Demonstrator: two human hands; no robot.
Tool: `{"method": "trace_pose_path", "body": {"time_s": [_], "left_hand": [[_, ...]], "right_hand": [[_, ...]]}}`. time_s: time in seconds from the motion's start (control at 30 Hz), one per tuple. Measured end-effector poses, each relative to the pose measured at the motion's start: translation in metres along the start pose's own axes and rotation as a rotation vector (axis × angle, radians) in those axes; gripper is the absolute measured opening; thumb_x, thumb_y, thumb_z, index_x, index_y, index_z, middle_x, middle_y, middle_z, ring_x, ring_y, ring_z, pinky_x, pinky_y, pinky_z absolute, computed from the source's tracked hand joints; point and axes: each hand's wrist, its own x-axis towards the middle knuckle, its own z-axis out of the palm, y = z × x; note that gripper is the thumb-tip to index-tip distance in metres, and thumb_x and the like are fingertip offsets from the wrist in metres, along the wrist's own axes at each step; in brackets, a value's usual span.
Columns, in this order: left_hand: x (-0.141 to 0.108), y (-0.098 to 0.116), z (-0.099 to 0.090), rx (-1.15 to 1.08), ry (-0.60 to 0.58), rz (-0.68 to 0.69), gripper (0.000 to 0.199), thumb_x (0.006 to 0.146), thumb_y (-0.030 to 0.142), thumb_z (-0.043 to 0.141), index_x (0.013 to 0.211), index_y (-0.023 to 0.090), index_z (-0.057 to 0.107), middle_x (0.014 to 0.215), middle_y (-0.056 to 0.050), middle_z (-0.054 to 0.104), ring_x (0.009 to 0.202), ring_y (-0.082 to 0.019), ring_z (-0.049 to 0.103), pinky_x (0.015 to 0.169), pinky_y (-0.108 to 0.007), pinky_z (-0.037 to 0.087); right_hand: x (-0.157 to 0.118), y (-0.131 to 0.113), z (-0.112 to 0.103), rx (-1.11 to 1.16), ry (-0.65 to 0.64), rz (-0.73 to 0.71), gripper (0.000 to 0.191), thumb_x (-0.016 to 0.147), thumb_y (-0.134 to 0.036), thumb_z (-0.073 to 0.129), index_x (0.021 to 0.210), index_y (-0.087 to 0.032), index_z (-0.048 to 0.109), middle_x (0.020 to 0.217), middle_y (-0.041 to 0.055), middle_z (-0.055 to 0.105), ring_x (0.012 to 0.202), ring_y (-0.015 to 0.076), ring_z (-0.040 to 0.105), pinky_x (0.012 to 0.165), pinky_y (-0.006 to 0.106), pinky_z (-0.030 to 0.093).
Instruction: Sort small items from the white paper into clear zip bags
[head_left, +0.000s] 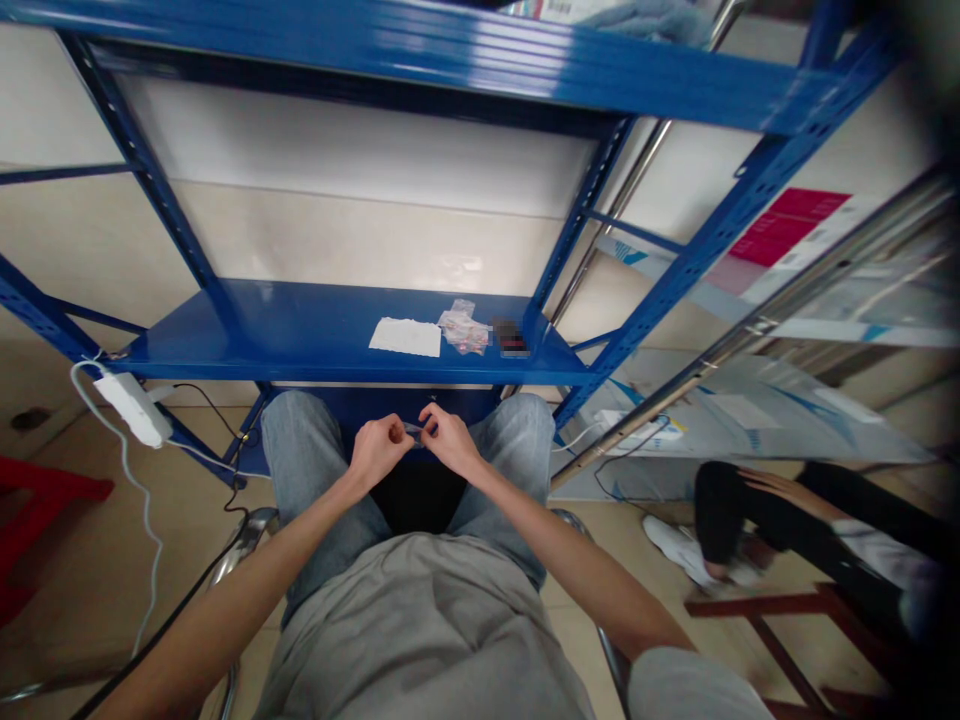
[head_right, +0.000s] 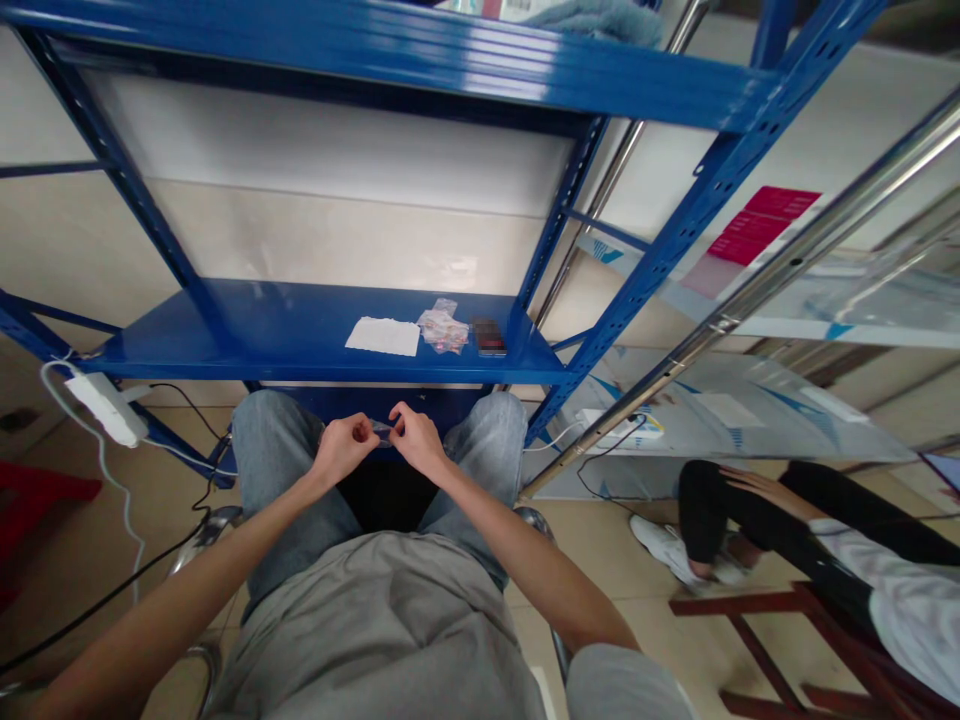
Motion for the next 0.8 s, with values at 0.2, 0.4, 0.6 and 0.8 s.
{"method": "trace_pose_path", "body": {"time_s": [0.2,0.4,0.6,0.8], "left_hand": [[0.014,-0.013,-0.008,-0.310,0.095,-0.056,0.019,0.082,0.035,0.068,0.092,0.019,0.067,0.086,-0.005,0.070,0.078,-0.018,0.063,0.069,-0.027,0.045],[0.020,-0.028,-0.012,-0.786,-0.192,-0.396,0.046,0.084,0.046,0.070,0.116,0.013,0.065,0.103,-0.014,0.073,0.088,-0.024,0.073,0.063,-0.028,0.055],[0.013,-0.025,-0.009,-0.961,-0.209,-0.466,0.042,0.087,0.047,0.069,0.106,0.009,0.069,0.099,-0.017,0.075,0.084,-0.025,0.075,0.057,-0.025,0.057],[0.008,-0.018,-0.009,-0.902,-0.193,-0.433,0.042,0.073,0.039,0.084,0.100,0.009,0.071,0.093,-0.015,0.077,0.086,-0.024,0.075,0.071,-0.028,0.059]], "right_hand": [[0.006,0.006,-0.011,0.428,0.072,0.061,0.013,0.081,-0.033,0.067,0.086,-0.021,0.066,0.075,0.0016,0.069,0.057,0.0151,0.065,0.055,0.027,0.050],[0.013,0.009,-0.020,0.700,0.058,0.183,0.035,0.076,-0.047,0.076,0.095,-0.017,0.071,0.082,0.0074,0.075,0.061,0.0171,0.070,0.054,0.027,0.055],[0.013,0.014,-0.018,0.703,0.053,0.216,0.039,0.078,-0.047,0.074,0.102,-0.017,0.075,0.085,0.0092,0.077,0.063,0.0188,0.072,0.053,0.026,0.055],[0.011,0.013,-0.016,0.737,0.061,0.250,0.037,0.085,-0.045,0.070,0.108,-0.016,0.074,0.092,0.0116,0.078,0.071,0.0213,0.075,0.059,0.028,0.058]]}}
